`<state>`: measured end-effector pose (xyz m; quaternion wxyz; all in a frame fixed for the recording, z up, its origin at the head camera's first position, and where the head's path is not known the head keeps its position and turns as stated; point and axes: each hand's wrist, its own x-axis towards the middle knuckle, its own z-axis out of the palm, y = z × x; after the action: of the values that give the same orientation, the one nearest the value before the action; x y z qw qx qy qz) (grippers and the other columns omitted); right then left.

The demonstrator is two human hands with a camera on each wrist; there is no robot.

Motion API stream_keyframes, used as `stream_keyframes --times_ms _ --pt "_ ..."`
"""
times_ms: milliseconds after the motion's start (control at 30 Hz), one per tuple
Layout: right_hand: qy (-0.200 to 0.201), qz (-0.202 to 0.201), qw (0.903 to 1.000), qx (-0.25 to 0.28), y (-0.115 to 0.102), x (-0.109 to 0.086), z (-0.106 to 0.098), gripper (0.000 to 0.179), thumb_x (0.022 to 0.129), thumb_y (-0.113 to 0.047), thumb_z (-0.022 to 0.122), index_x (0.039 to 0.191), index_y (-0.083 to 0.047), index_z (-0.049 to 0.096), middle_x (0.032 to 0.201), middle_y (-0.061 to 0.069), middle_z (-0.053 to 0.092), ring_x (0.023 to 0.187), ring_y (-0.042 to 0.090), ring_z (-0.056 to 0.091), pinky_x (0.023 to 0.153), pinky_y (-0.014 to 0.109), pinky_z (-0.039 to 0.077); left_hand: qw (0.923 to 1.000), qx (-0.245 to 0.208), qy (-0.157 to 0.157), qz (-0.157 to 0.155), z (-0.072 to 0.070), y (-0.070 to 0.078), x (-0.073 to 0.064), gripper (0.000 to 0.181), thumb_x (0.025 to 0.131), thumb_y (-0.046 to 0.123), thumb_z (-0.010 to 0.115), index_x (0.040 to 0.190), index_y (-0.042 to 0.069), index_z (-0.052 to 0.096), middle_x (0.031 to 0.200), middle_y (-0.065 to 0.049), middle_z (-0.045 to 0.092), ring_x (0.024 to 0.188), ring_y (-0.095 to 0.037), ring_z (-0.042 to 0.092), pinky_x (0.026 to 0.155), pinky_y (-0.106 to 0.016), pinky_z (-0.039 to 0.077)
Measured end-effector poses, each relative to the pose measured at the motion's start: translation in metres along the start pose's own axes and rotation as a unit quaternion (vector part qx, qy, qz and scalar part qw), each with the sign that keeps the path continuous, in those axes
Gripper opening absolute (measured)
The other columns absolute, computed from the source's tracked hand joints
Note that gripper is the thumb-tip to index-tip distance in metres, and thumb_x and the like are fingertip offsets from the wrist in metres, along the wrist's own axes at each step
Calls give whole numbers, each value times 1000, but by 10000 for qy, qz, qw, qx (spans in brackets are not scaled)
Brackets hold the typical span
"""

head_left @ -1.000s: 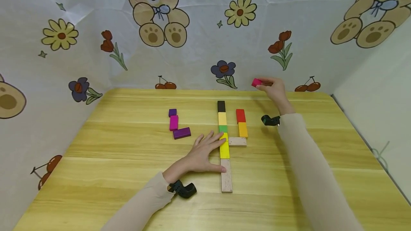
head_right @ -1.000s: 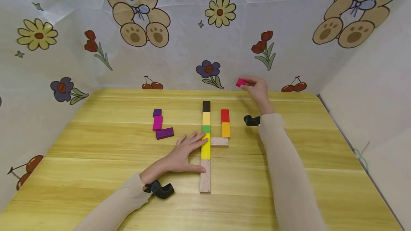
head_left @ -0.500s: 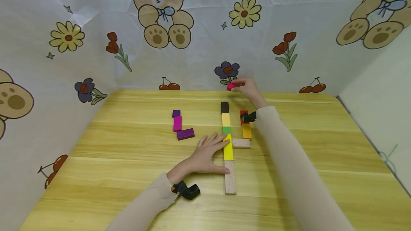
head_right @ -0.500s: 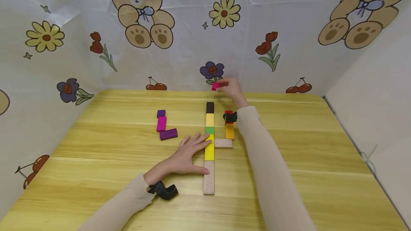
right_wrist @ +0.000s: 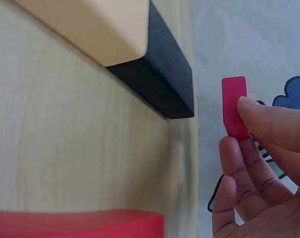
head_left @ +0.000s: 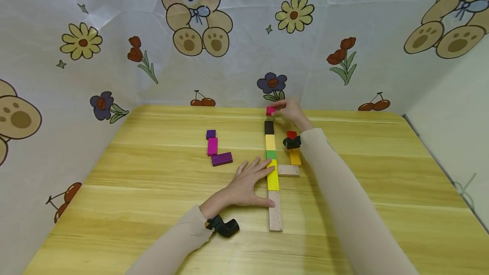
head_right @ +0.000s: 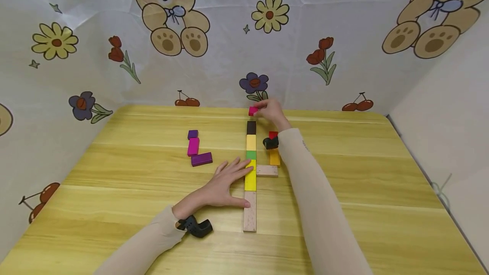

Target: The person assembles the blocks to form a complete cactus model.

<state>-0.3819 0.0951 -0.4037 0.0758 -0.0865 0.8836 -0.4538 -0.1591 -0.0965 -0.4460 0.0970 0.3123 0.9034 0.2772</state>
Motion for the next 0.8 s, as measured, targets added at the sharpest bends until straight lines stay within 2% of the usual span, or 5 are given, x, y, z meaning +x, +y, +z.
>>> stream_keyframes --times_ms 167,500,800 --pt "-117 145 9998 -92 2 0 3 40 87 -8 72 126 -1 65 128 21 61 106 28 53 85 32 45 10000 5 0 -14 0 0 0 95 77 58 74 154 19 34 165 3 14 153 -30 5 121 -56 0" --pt "-291 333 9985 -324 5 2 7 39 88 -9 71 127 -5 66 135 17 58 121 32 49 106 45 41 10000 -22 -54 -39 0 -1 0 96 77 58 74 154 20 32 165 6 12 153 -27 4 121 -54 0" --pt "-456 402 9973 -412 9 2 10 38 89 -8 71 127 -6 66 132 17 60 117 31 49 105 45 42 10000 -31 -71 -47 0 -2 0 95 77 58 74 154 20 33 165 6 13 153 -27 4 121 -54 0"
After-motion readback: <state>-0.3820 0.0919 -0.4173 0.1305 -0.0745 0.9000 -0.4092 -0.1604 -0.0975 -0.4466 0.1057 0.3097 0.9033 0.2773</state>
